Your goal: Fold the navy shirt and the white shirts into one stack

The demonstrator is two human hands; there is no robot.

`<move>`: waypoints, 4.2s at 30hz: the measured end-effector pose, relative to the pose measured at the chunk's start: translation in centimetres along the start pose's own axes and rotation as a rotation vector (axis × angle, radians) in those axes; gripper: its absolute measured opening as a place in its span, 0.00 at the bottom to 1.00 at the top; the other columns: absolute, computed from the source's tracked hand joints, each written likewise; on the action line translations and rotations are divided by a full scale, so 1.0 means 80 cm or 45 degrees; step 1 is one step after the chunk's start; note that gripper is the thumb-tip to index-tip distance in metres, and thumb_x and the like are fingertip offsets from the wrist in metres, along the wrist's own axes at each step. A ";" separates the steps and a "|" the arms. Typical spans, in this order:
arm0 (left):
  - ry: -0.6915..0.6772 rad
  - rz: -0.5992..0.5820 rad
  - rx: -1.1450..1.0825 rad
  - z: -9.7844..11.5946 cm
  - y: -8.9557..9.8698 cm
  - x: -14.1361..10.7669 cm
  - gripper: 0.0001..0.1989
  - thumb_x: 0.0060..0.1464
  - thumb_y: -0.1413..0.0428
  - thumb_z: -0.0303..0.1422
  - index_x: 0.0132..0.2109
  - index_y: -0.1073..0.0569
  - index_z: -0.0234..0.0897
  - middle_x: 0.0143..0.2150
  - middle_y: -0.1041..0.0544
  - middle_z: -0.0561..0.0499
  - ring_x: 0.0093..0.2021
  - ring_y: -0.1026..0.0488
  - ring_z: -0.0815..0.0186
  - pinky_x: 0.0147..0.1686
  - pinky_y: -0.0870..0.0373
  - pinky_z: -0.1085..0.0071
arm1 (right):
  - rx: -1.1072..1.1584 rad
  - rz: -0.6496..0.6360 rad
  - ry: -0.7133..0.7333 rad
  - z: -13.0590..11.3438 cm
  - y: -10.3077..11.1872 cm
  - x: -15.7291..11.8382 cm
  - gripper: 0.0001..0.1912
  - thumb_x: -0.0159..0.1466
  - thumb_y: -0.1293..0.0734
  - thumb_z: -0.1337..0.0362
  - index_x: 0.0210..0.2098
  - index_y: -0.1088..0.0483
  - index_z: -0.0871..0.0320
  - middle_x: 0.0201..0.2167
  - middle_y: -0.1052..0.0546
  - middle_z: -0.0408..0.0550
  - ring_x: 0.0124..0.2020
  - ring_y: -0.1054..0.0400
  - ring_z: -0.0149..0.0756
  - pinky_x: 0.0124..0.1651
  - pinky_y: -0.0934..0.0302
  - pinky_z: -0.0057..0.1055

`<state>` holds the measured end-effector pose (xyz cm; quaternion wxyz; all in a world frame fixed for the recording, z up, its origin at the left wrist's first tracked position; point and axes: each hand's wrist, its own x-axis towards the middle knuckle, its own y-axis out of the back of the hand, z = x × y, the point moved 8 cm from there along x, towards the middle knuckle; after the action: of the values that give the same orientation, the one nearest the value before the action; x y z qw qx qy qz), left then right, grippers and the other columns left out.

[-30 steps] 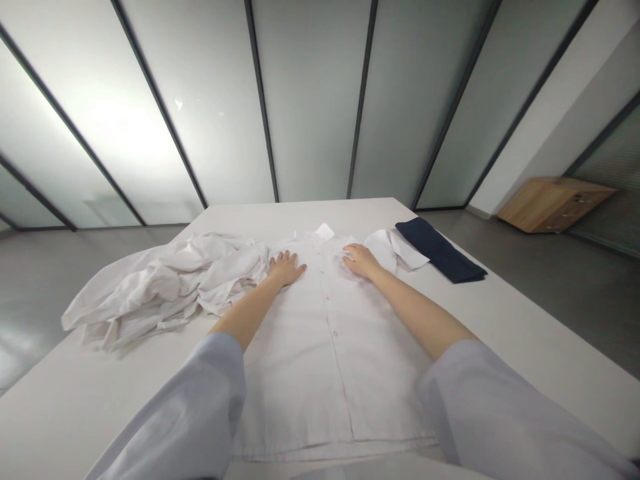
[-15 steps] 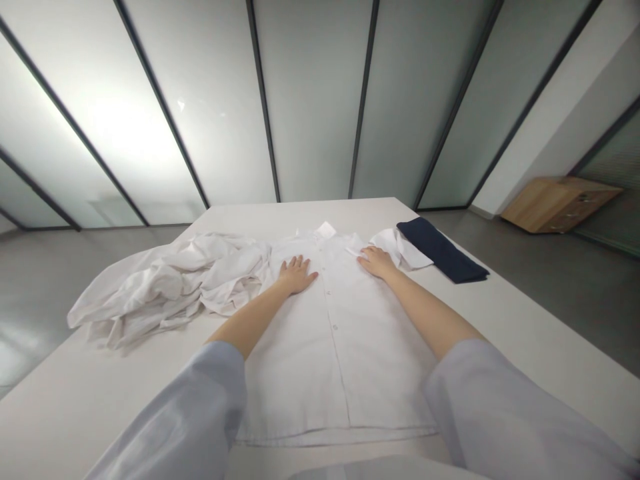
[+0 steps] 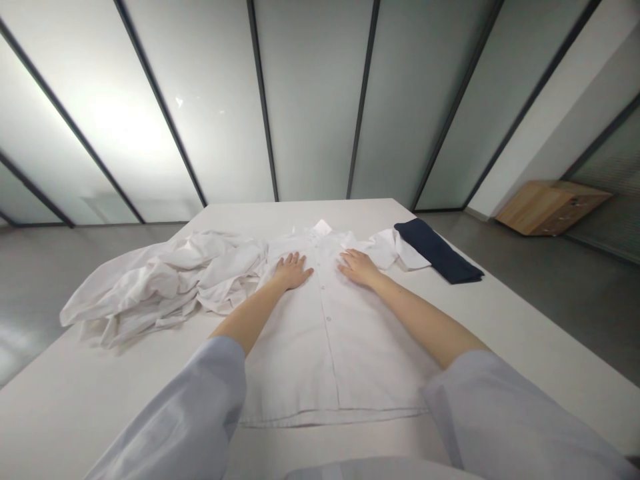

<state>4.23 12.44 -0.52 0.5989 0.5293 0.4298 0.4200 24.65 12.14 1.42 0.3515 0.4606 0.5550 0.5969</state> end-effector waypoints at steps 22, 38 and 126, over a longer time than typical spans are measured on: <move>0.087 0.013 0.007 -0.011 0.005 -0.001 0.36 0.61 0.64 0.55 0.70 0.48 0.43 0.73 0.55 0.41 0.72 0.57 0.48 0.65 0.56 0.44 | 0.014 -0.105 -0.177 0.019 -0.022 0.007 0.28 0.70 0.46 0.50 0.64 0.40 0.57 0.68 0.44 0.58 0.69 0.51 0.48 0.65 0.55 0.46; 0.059 0.049 0.034 -0.007 0.010 -0.005 0.35 0.62 0.64 0.53 0.69 0.47 0.40 0.73 0.53 0.39 0.71 0.55 0.47 0.64 0.55 0.45 | -0.032 0.138 -0.993 0.206 0.038 -0.078 0.19 0.64 0.40 0.64 0.50 0.27 0.68 0.50 0.28 0.67 0.52 0.35 0.55 0.51 0.42 0.45; -0.152 0.125 -0.106 -0.060 0.000 -0.049 0.31 0.63 0.59 0.46 0.66 0.40 0.34 0.71 0.47 0.38 0.71 0.51 0.53 0.66 0.54 0.58 | 0.038 0.105 -0.510 0.099 0.018 0.017 0.19 0.63 0.39 0.63 0.53 0.32 0.60 0.53 0.28 0.62 0.53 0.32 0.51 0.51 0.39 0.43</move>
<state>-1.43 10.02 -0.60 0.6236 0.5487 0.3488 0.4340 31.74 15.90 2.73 0.4232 0.5976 0.4634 0.4991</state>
